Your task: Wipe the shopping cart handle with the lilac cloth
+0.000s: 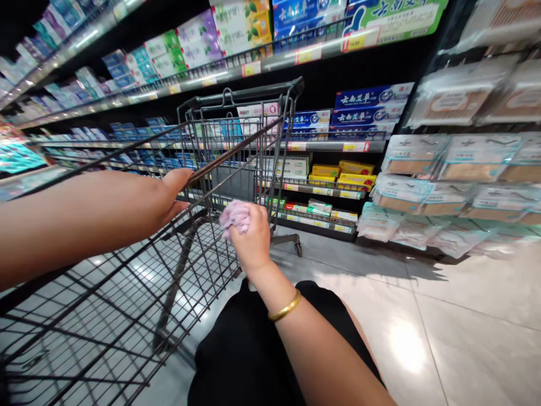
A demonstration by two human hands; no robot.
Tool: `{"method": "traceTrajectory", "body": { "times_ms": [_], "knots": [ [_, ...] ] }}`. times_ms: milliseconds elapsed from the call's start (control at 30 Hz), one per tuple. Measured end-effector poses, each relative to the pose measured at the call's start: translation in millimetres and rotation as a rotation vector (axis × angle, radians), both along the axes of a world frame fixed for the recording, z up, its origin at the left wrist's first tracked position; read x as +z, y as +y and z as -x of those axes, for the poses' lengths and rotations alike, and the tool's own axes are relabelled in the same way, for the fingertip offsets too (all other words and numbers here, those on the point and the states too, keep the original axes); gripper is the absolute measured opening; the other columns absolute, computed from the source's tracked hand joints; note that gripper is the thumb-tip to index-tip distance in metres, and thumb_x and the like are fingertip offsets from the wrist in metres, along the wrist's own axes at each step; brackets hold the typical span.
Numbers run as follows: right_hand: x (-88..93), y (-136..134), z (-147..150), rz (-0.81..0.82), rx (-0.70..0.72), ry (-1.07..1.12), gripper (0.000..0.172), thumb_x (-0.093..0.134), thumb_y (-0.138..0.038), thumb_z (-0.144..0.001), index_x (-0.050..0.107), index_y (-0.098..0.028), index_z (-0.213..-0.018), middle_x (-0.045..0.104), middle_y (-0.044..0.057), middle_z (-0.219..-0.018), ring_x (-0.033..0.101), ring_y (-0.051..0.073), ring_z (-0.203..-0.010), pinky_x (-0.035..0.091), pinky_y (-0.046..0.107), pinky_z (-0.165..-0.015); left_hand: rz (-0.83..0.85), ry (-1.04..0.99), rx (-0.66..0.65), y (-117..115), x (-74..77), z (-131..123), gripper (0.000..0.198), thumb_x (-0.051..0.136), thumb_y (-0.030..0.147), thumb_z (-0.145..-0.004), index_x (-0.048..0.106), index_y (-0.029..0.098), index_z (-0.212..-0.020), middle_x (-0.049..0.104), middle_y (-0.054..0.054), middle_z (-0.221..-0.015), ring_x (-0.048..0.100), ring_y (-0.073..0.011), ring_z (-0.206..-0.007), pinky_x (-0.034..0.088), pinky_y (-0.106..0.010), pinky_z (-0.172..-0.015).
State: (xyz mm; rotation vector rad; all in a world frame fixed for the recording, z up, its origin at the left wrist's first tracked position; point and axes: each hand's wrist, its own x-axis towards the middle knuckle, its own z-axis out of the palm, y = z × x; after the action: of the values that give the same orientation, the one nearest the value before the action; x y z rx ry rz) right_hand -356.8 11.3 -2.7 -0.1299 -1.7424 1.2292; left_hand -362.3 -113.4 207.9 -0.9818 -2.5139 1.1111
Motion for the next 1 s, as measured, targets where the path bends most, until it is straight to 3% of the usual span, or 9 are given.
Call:
{"method": "traceTrajectory", "body": {
  "times_ms": [100, 233, 300, 433, 500, 700, 767, 900, 1000],
  "knots": [
    [5.6, -5.9, -2.9, 0.152, -0.059, -0.031, 0.038, 0.058, -0.017, -0.070, 0.059, -0.023, -0.107, 0.062, 0.007, -0.105, 0.060, 0.023, -0.098, 0.054, 0.045, -0.094, -0.045, -0.013, -0.007, -2.1, -3.4, 4.9, 0.050, 0.038, 0.040, -0.102, 0.040, 0.012, -0.144, 0.065, -0.005, -0.067, 0.068, -0.0308, -0.061, 0.051, -0.037, -0.058],
    [23.2, -21.8, -19.3, -0.300, 0.226, 0.199, 0.044, 0.062, -0.015, -0.072, 0.060, -0.025, -0.115, 0.060, 0.008, -0.118, 0.058, 0.023, -0.114, 0.053, 0.038, -0.100, -0.016, 0.031, -0.036, -5.9, -7.5, 10.3, 0.052, 0.044, 0.035, -0.100, 0.038, 0.010, -0.146, 0.066, -0.006, -0.069, 0.068, -0.0310, -0.062, 0.052, -0.038, -0.060],
    [17.5, -13.4, -14.9, -0.373, 0.198, 0.208, 0.042, 0.061, -0.014, -0.073, 0.061, -0.025, -0.114, 0.060, 0.008, -0.118, 0.058, 0.023, -0.115, 0.052, 0.038, -0.101, -0.029, 0.044, -0.031, -5.9, -7.4, 10.7, 0.052, 0.044, 0.037, -0.100, 0.039, 0.011, -0.145, 0.066, -0.005, -0.069, 0.068, -0.0307, -0.060, 0.053, -0.039, -0.059],
    [-4.4, 11.2, 4.7, 0.030, -0.099, -0.072, 0.036, 0.059, -0.016, -0.071, 0.060, -0.021, -0.107, 0.060, 0.009, -0.108, 0.059, 0.025, -0.103, 0.052, 0.047, -0.098, -0.064, 0.001, -0.005, -2.6, -5.5, 9.2, 0.045, 0.040, 0.040, -0.101, 0.043, 0.014, -0.138, 0.064, -0.002, -0.066, 0.069, -0.0303, -0.061, 0.053, -0.039, -0.059],
    [-1.6, 8.5, 2.9, 0.119, -0.124, -0.125, 0.036, 0.059, -0.017, -0.071, 0.059, -0.021, -0.106, 0.060, 0.008, -0.106, 0.059, 0.024, -0.099, 0.053, 0.047, -0.095, -0.052, 0.002, -0.007, -2.2, -6.1, 9.1, 0.044, 0.042, 0.038, -0.101, 0.042, 0.014, -0.138, 0.064, -0.002, -0.065, 0.069, -0.0297, -0.061, 0.053, -0.037, -0.058],
    [18.4, -11.7, -16.9, -0.363, 0.179, 0.160, 0.043, 0.062, -0.016, -0.074, 0.060, -0.025, -0.116, 0.061, 0.009, -0.121, 0.056, 0.023, -0.118, 0.051, 0.040, -0.103, -0.018, 0.092, -0.063, -5.1, -9.3, 10.6, 0.044, 0.039, 0.040, -0.101, 0.040, 0.013, -0.136, 0.061, -0.001, -0.063, 0.068, -0.0305, -0.059, 0.052, -0.037, -0.056],
    [2.3, 0.0, -7.0, -0.246, 0.068, 0.078, 0.039, 0.062, -0.018, -0.073, 0.061, -0.023, -0.112, 0.060, 0.010, -0.117, 0.057, 0.025, -0.115, 0.051, 0.043, -0.102, -0.042, 0.057, -0.055, -4.2, -8.0, 10.5, 0.042, 0.038, 0.041, -0.101, 0.042, 0.013, -0.133, 0.060, -0.001, -0.061, 0.068, -0.0308, -0.058, 0.051, -0.037, -0.055],
    [-34.2, 17.9, 18.2, 0.292, -0.095, -0.282, 0.034, 0.062, -0.021, -0.067, 0.061, -0.020, -0.101, 0.064, 0.008, -0.100, 0.062, 0.026, -0.096, 0.053, 0.047, -0.092, -0.063, -0.005, -0.072, -1.3, -5.3, 10.9, 0.045, 0.035, 0.039, -0.101, 0.041, 0.011, -0.135, 0.063, -0.004, -0.064, 0.069, -0.0324, -0.060, 0.048, -0.036, -0.053],
    [-30.2, 3.8, 17.2, 0.402, -0.026, -0.337, 0.027, 0.060, -0.022, -0.068, 0.061, -0.021, -0.095, 0.065, 0.003, -0.091, 0.063, 0.022, -0.084, 0.055, 0.040, -0.083, -0.087, -0.006, -0.056, -0.7, -5.8, 12.3, 0.044, 0.036, 0.038, -0.101, 0.041, 0.011, -0.135, 0.067, -0.007, -0.068, 0.069, -0.0314, -0.063, 0.047, -0.035, -0.055]
  ]
}}
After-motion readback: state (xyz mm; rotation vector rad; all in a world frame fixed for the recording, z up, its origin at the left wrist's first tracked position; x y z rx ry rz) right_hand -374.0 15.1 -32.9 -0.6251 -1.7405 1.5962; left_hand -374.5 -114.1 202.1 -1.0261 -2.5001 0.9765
